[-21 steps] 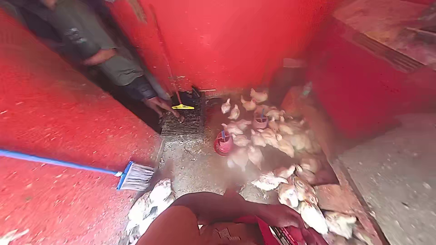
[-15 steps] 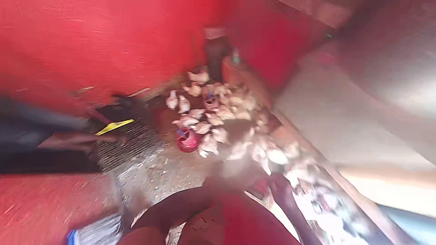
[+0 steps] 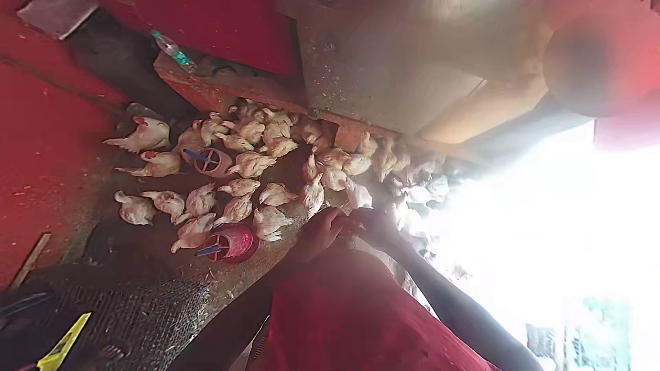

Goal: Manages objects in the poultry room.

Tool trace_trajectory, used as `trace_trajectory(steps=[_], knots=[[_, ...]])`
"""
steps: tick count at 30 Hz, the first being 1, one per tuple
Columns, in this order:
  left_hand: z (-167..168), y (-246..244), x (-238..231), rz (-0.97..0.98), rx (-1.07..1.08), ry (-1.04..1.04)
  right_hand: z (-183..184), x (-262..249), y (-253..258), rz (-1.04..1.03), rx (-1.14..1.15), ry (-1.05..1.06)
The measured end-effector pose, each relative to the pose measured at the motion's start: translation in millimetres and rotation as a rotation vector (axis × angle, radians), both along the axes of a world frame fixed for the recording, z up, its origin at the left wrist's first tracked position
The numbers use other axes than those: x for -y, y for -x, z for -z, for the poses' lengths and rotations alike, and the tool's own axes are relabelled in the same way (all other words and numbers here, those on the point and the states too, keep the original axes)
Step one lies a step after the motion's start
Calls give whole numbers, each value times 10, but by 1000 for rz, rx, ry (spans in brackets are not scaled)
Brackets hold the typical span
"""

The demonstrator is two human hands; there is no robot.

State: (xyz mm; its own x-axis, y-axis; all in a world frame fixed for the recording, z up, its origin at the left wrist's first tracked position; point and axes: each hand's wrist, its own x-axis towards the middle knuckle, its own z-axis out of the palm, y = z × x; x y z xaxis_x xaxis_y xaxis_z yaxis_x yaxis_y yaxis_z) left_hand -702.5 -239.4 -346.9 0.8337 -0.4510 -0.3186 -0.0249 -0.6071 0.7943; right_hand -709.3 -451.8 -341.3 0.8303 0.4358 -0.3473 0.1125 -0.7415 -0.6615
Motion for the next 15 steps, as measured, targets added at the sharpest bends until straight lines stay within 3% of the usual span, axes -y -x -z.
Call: trace_trajectory(steps=[5, 7, 11, 13, 15], knots=[[133, -76, 15, 196, -181, -37, 98, 7, 157, 78, -138, -12], [202, -98, 37, 140, -316, 39, 186, 18, 256, 145, -47, -54], [301, -41, 112, -84, -624, 283, 399, 1, 470, 237, 371, -26], [283, -11, 193, -133, -641, 322, 467, 44, 524, 278, 507, -6], [274, 27, 314, -83, -524, 254, 435, 153, 563, 295, 460, -3]])
